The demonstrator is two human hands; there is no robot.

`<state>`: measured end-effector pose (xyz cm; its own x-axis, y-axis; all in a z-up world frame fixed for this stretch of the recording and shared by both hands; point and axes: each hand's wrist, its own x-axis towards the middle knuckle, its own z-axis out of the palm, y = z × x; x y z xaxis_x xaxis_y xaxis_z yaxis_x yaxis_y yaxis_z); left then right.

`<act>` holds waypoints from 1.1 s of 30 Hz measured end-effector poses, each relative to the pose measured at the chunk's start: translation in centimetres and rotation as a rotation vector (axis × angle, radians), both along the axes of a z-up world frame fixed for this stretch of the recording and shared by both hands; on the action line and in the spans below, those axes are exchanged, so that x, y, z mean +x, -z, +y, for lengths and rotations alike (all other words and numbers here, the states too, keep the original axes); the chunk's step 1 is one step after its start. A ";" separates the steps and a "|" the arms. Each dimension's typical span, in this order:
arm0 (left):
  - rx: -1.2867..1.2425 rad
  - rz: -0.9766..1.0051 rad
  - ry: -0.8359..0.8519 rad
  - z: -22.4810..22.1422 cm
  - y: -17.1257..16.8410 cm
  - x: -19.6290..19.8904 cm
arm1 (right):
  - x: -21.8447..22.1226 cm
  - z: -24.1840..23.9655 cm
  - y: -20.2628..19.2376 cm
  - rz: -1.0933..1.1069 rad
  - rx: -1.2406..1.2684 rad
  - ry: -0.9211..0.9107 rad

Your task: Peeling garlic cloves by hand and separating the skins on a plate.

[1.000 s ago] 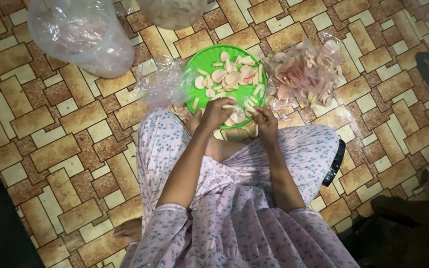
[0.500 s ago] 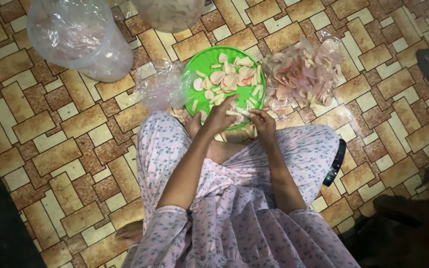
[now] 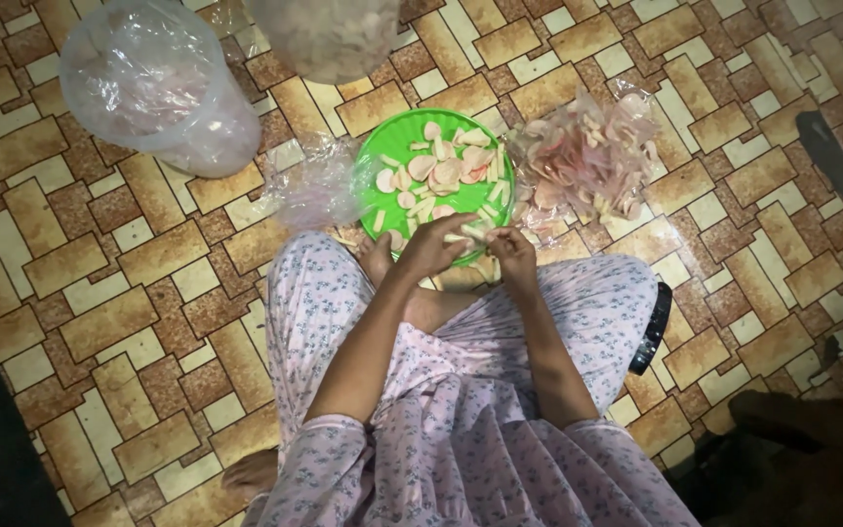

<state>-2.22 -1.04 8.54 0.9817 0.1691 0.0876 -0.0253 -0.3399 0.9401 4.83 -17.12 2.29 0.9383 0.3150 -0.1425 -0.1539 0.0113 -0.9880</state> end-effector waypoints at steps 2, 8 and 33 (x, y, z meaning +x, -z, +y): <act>0.024 -0.028 -0.010 0.1 -0.3 -0.1 | -0.1 0.0 0.0 -0.006 -0.007 0.007; 0.098 0.012 -0.010 0.2 1.0 -0.3 | 0.4 0.2 0.7 -0.016 0.013 0.037; -0.042 -0.107 0.017 0.3 4.9 1.1 | 0.8 0.1 2.6 -0.049 0.117 -0.021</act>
